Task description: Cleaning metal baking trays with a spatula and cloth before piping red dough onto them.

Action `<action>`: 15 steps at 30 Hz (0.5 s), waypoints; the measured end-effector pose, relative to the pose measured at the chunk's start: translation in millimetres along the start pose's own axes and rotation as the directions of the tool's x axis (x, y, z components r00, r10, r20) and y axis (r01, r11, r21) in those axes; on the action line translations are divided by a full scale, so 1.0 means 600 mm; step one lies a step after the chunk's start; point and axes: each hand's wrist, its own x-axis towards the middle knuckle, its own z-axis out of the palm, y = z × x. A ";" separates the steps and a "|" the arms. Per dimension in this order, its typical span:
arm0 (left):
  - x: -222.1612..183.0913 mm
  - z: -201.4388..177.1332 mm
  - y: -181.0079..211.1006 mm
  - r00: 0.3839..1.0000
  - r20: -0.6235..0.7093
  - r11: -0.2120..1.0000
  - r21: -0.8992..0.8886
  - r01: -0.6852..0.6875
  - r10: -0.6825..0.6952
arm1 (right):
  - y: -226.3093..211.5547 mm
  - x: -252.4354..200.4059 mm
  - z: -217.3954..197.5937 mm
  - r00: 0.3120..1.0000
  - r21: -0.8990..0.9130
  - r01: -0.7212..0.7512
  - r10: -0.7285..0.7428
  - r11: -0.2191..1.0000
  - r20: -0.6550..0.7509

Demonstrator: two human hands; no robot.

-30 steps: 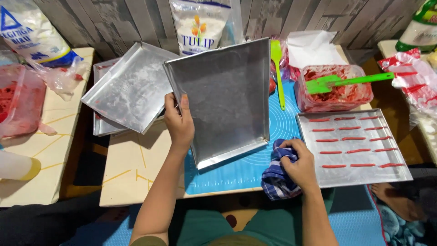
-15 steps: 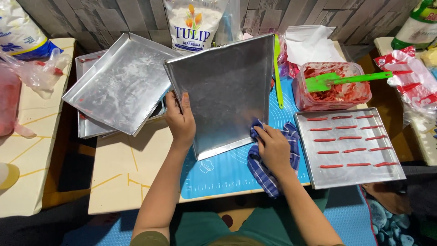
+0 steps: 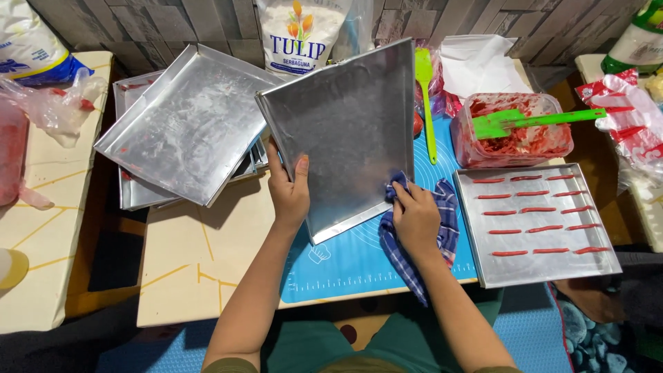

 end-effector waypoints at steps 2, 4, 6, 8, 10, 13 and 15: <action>0.001 -0.001 -0.008 1.000 -0.018 1.000 0.000 -0.005 0.005 | -0.026 0.008 -0.005 0.995 -0.023 0.096 -0.095 0.995 0.036; 0.000 -0.003 -0.016 0.999 -0.031 1.000 0.003 -0.005 0.005 | -0.054 0.004 -0.007 0.980 -0.039 0.186 -0.182 0.982 0.078; -0.003 -0.003 -0.022 0.999 -0.044 1.000 0.012 -0.006 0.007 | -0.081 -0.006 -0.007 0.944 0.029 0.320 -0.321 0.947 0.081; -0.005 -0.002 -0.025 0.999 -0.050 1.000 0.019 -0.004 0.005 | -0.064 0.000 0.000 0.960 -0.009 0.275 -0.274 0.962 0.063; -0.005 -0.004 -0.027 0.999 -0.054 1.000 0.029 -0.002 0.004 | -0.049 0.008 0.006 0.974 -0.044 0.225 -0.223 0.973 0.041; -0.007 -0.008 -0.038 0.997 -0.072 0.999 0.037 0.007 -0.004 | -0.041 0.017 0.011 0.988 -0.125 0.144 -0.150 0.982 -0.039; -0.005 -0.012 -0.053 0.996 -0.089 0.999 0.046 -0.005 0.009 | -0.063 0.007 0.018 0.945 -0.058 0.327 -0.325 0.943 0.037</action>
